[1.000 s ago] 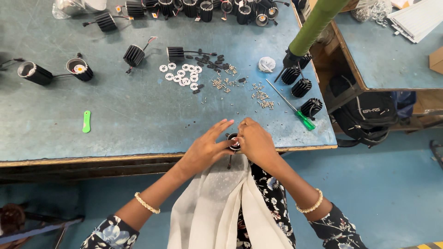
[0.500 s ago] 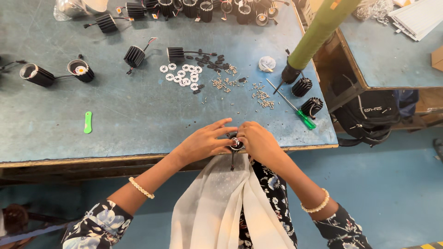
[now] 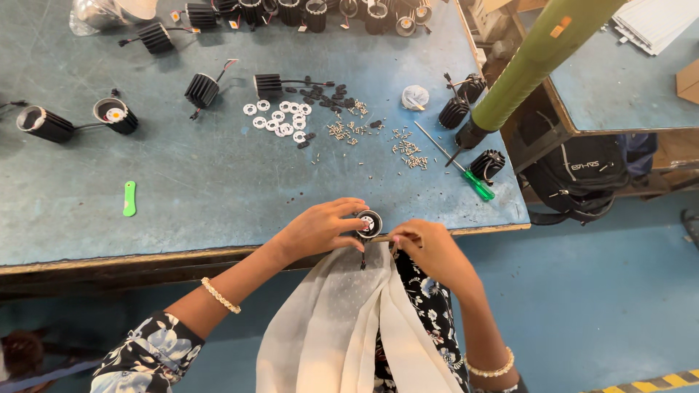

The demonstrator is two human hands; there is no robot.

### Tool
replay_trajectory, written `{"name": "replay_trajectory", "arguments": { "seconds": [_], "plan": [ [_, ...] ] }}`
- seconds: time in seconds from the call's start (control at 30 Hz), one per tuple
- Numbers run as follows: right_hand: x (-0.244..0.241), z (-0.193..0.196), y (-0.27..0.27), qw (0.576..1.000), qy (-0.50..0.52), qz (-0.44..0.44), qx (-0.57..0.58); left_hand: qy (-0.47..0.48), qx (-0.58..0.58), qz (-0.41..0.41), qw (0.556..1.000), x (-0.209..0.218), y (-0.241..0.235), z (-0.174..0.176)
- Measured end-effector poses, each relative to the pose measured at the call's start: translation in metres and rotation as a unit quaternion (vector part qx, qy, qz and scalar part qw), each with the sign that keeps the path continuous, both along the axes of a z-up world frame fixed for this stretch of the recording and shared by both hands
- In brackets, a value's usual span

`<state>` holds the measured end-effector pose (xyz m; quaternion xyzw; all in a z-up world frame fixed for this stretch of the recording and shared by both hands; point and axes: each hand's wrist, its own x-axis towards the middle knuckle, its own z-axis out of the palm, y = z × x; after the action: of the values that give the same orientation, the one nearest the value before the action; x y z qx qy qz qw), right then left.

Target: The person assembles LED lighting components by hand and using an electric screwdriver, placing wires into fixture housings and securing parts with screws.

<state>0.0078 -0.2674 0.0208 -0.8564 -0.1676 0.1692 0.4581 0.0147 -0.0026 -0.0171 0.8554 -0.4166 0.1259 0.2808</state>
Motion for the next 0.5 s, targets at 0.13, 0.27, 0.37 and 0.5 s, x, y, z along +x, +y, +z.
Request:
{"name": "replay_trajectory", "arguments": {
  "seconds": [0.13,0.27,0.37,0.5],
  "plan": [
    [-0.009,-0.039,0.010,0.999,-0.039,-0.015,0.003,0.036,-0.014,0.009,0.999,-0.002,-0.003,0.002],
    [-0.028,-0.072,0.038,0.990,-0.066,-0.099,0.071,0.080,-0.056,0.026,0.995,-0.008,-0.006,0.003],
    [-0.038,-0.083,0.043,0.978,-0.090,-0.128,0.137,0.086,-0.098,0.044,0.990,-0.015,-0.010,0.006],
    [-0.043,-0.085,0.040,0.975,-0.087,-0.125,0.160,0.064,-0.162,0.043,0.984,-0.028,-0.016,0.022]
  ]
}}
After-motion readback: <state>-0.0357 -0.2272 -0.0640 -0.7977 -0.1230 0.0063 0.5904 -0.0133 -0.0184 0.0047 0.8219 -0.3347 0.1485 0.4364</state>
